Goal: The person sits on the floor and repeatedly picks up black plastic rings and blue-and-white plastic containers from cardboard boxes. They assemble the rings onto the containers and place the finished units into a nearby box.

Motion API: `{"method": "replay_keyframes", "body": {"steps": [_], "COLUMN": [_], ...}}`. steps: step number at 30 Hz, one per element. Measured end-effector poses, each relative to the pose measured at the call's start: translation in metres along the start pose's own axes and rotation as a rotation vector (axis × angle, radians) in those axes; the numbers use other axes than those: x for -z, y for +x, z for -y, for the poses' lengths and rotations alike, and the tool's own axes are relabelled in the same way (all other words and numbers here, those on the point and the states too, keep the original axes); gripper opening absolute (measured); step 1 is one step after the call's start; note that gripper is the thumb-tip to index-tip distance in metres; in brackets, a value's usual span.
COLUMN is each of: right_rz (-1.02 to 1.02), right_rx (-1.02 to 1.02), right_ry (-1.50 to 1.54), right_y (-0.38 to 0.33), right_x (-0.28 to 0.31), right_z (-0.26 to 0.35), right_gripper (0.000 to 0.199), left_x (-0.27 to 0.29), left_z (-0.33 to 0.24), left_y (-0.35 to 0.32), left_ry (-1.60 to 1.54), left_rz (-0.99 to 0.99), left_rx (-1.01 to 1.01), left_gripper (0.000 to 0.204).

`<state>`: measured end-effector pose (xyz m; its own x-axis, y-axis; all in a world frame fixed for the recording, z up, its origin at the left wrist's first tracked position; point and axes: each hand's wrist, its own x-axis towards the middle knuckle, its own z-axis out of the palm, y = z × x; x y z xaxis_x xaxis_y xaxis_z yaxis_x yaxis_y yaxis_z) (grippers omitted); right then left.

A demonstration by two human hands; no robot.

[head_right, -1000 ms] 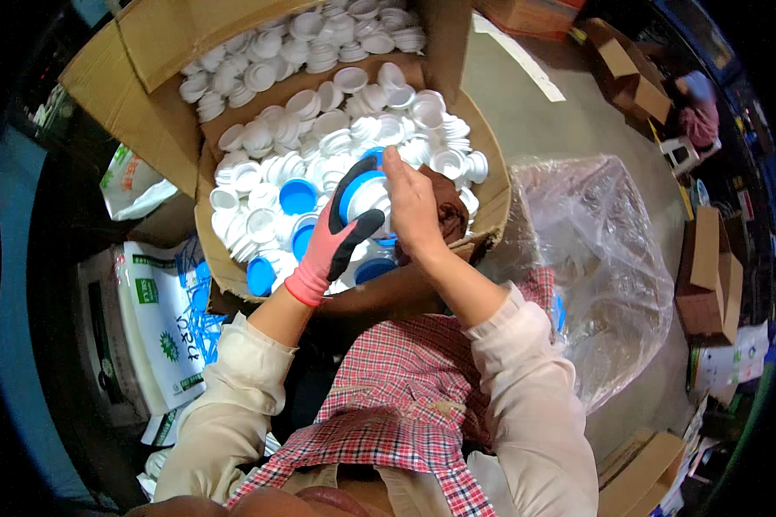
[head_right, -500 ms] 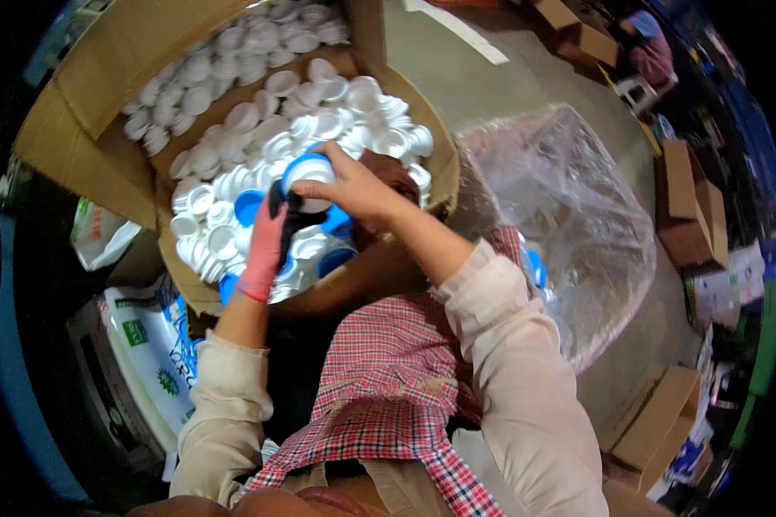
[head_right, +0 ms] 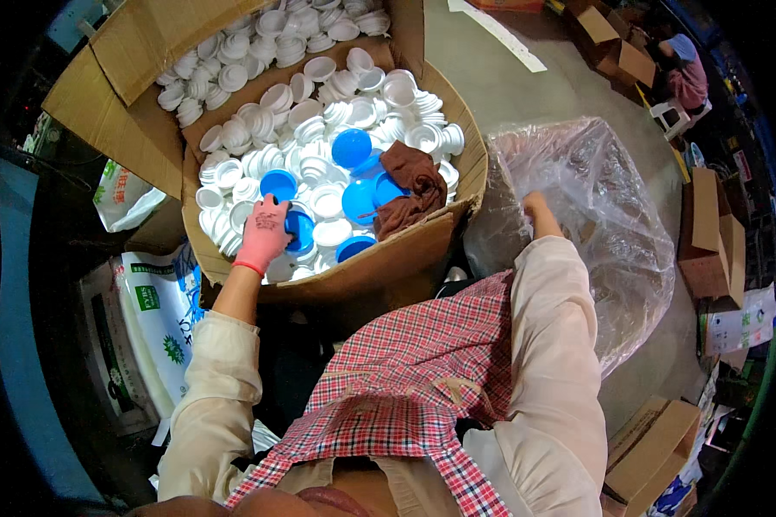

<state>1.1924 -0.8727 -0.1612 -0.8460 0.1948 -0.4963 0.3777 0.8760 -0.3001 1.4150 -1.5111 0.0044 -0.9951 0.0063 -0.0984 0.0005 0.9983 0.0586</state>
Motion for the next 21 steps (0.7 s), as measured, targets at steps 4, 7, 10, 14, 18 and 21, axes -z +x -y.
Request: {"method": "replay_keyframes", "body": {"steps": [4, 7, 10, 14, 18, 21], "right_rz": [0.140, -0.482, -0.775, 0.033, 0.008, 0.137], "right_rx": [-0.087, -0.001, 0.550, 1.199, 1.438, 1.316], "right_ry": [-0.014, -0.217, 0.058, 0.265, -0.321, -0.487], "right_y": [-0.055, -0.076, -0.189, -0.301, -0.341, -0.332], "right_x": [-0.029, 0.019, 0.047, -0.029, -0.120, -0.140], "right_z": [0.130, 0.149, 0.271, 0.361, 0.387, 0.390], "right_gripper": [0.038, 0.029, 0.020, 0.015, 0.027, 0.030], "left_x": [-0.009, -0.006, 0.003, 0.044, 0.047, 0.046], "left_z": [0.014, 0.016, 0.045, 0.044, 0.043, 0.051], "left_y": [-0.029, -0.015, -0.023, -0.025, -0.024, -0.024], "left_ry": [0.175, -0.157, -0.740, -2.488, -2.728, -2.858], "left_rz": [0.081, -0.115, -0.237, 0.136, 0.246, 0.330], "left_rx": [0.190, 0.172, 0.421, 0.224, 0.012, -0.127], "left_gripper": [0.060, 0.043, 0.047, 0.058, 0.061, 0.066]}}
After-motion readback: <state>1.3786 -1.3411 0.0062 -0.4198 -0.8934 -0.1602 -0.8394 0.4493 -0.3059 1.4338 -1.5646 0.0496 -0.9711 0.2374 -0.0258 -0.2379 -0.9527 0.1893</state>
